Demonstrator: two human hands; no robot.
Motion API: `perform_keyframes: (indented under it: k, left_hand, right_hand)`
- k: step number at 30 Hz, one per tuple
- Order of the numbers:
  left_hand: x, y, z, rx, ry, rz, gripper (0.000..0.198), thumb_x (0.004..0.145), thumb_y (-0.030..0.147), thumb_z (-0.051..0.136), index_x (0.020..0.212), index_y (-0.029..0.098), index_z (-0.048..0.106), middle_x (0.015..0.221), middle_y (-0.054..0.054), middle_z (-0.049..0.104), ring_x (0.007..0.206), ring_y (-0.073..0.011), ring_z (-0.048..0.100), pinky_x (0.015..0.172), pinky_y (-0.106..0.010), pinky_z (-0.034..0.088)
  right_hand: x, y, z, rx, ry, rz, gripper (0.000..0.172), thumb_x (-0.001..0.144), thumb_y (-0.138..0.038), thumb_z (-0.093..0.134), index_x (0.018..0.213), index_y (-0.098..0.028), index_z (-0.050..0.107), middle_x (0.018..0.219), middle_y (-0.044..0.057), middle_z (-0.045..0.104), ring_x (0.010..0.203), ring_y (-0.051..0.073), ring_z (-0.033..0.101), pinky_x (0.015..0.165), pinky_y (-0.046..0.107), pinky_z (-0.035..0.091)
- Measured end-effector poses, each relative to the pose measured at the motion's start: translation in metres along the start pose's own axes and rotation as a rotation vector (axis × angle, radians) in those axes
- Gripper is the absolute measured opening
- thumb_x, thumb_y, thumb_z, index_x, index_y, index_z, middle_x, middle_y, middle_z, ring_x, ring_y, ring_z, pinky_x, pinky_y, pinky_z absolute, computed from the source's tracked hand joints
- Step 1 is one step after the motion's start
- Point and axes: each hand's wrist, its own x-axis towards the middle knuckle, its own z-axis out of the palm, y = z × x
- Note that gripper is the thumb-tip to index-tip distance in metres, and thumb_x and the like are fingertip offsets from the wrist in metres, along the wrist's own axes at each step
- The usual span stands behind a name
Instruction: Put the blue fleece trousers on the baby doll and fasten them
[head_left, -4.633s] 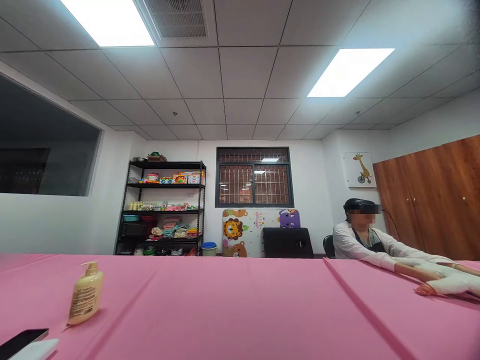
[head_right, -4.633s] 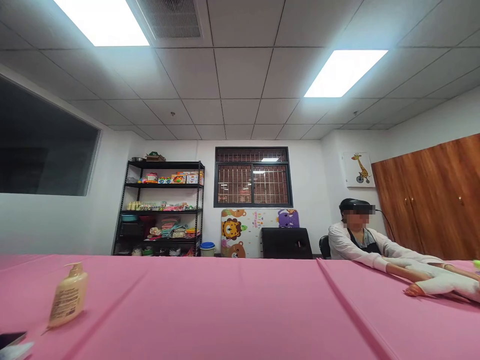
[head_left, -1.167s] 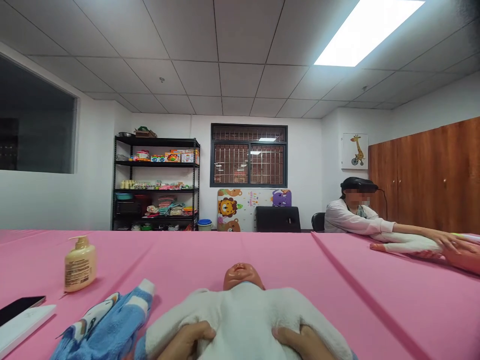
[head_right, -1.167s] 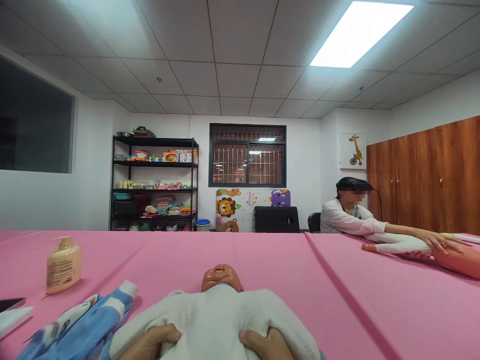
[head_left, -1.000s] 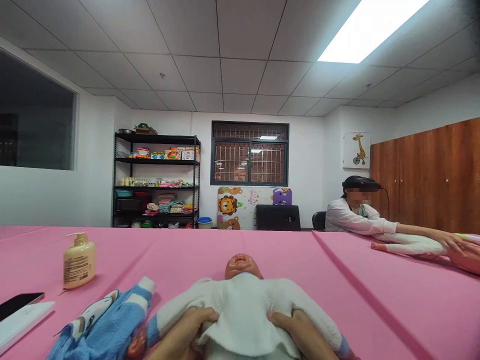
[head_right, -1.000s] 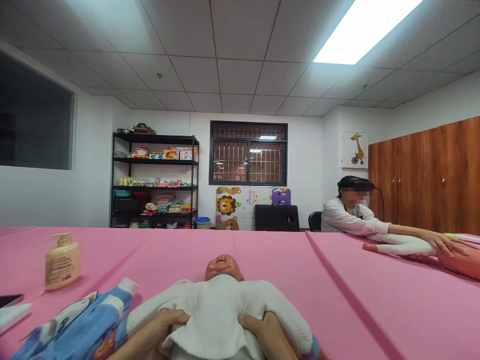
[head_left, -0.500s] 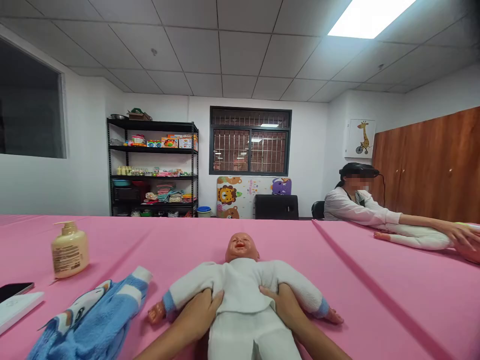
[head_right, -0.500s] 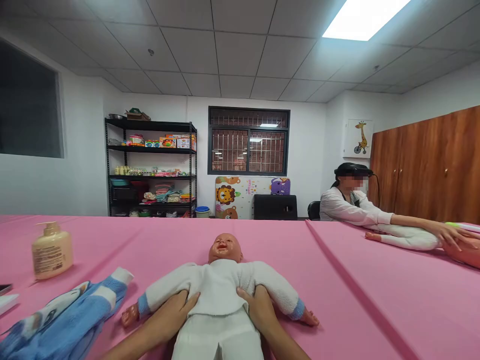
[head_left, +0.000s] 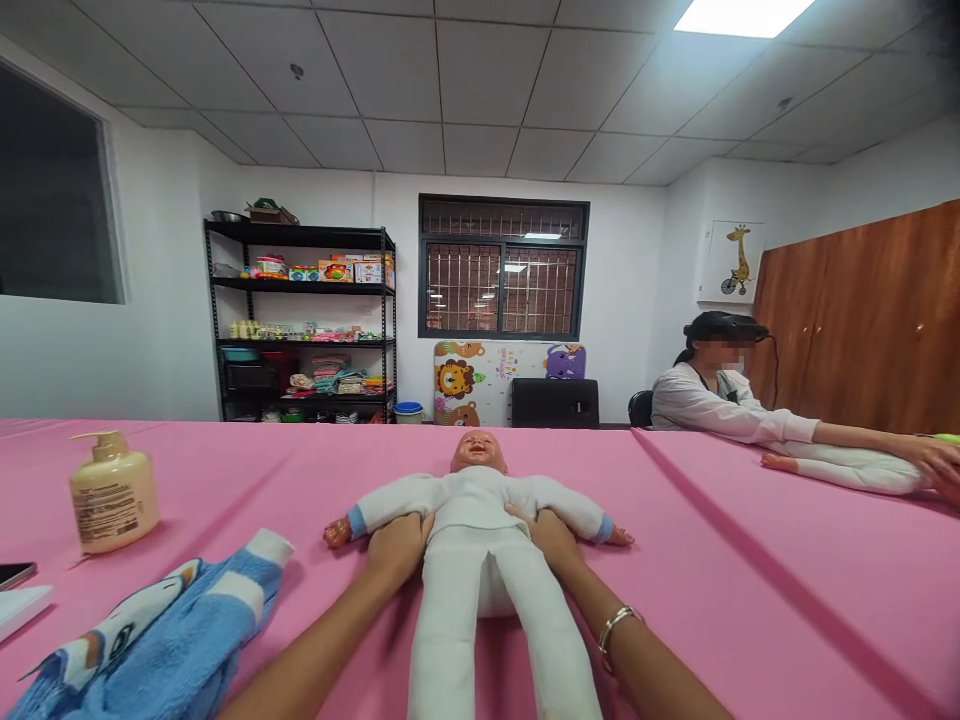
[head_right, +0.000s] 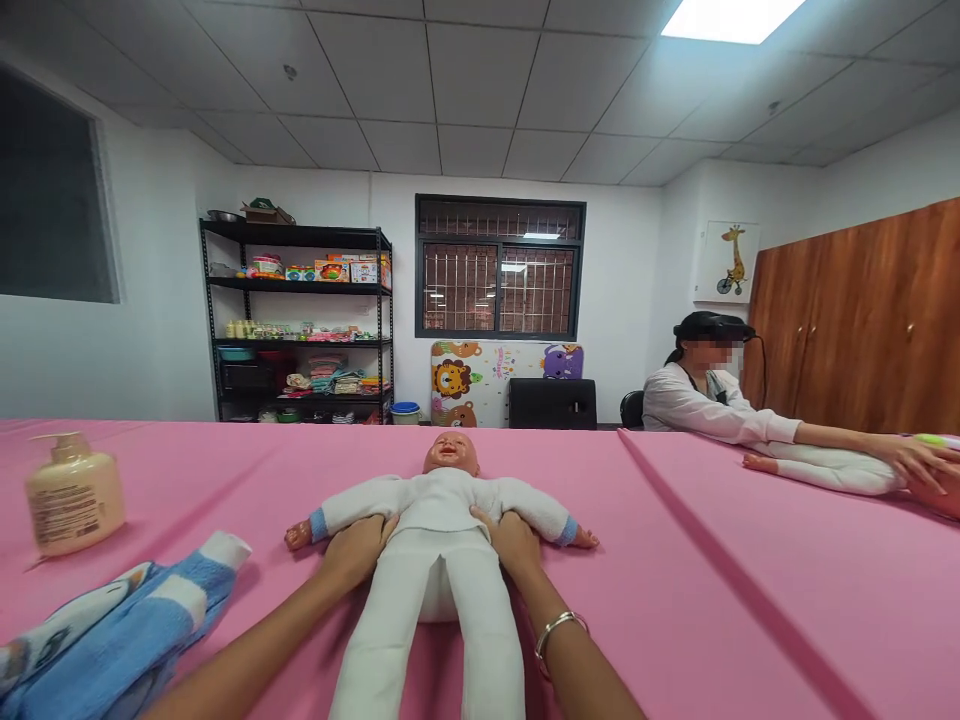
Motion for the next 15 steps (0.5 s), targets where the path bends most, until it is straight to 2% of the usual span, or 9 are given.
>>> perform_keyframes:
  k: [4,7,9,12,15]
  left_hand:
    - [0.008,-0.006,0.004,0.036,0.043,0.019,0.037,0.090,0.028,0.021,0.095,0.014,0.055,0.099,-0.014,0.062,0.095,-0.0269,0.057,0.081,-0.040,0.041]
    - [-0.005,-0.009,0.002,0.030,0.045,0.059,0.035,0.090,0.029,0.022,0.097,0.015,0.053,0.102,-0.011,0.061,0.099,-0.0247,0.054,0.085,-0.038,0.040]
    - [-0.023,-0.011,-0.001,0.023,0.022,0.107,0.040,0.090,0.035,0.022,0.106,0.015,0.052,0.114,-0.012,0.056,0.109,-0.0250,0.049,0.091,-0.040,0.037]
    - [-0.059,-0.015,-0.005,0.021,-0.046,0.163,0.053,0.090,0.044,0.020,0.129,0.014,0.039,0.137,-0.011,0.037,0.127,-0.0252,0.031,0.104,-0.045,0.026]
    - [-0.101,-0.024,-0.009,0.059,-0.084,0.202,0.055,0.089,0.046,0.021,0.134,0.017,0.035,0.141,-0.008,0.030,0.130,-0.0244,0.024,0.107,-0.046,0.022]
  right_hand:
    - [0.001,0.000,-0.001,-0.131,0.016,-0.007,0.055,0.085,-0.051,0.034,0.096,-0.007,0.063,0.099,0.022,0.062,0.093,0.030,0.058,0.076,0.035,0.043]
    - [-0.006,0.002,-0.003,-0.150,0.014,-0.042,0.047,0.088,-0.042,0.032,0.103,-0.008,0.061,0.104,0.019,0.060,0.091,0.025,0.059,0.075,0.030,0.043]
    - [-0.015,0.005,-0.006,-0.171,0.014,-0.087,0.043,0.088,-0.037,0.030,0.101,-0.010,0.061,0.104,0.018,0.060,0.092,0.024,0.058,0.074,0.029,0.042]
    - [-0.033,0.012,-0.013,-0.215,0.006,-0.172,0.037,0.088,-0.034,0.031,0.094,-0.012,0.060,0.099,0.015,0.060,0.091,0.022,0.056,0.074,0.028,0.040]
    - [-0.056,0.022,-0.022,-0.257,-0.014,-0.251,0.034,0.089,-0.033,0.030,0.085,-0.014,0.057,0.091,0.011,0.060,0.086,0.021,0.055,0.073,0.029,0.038]
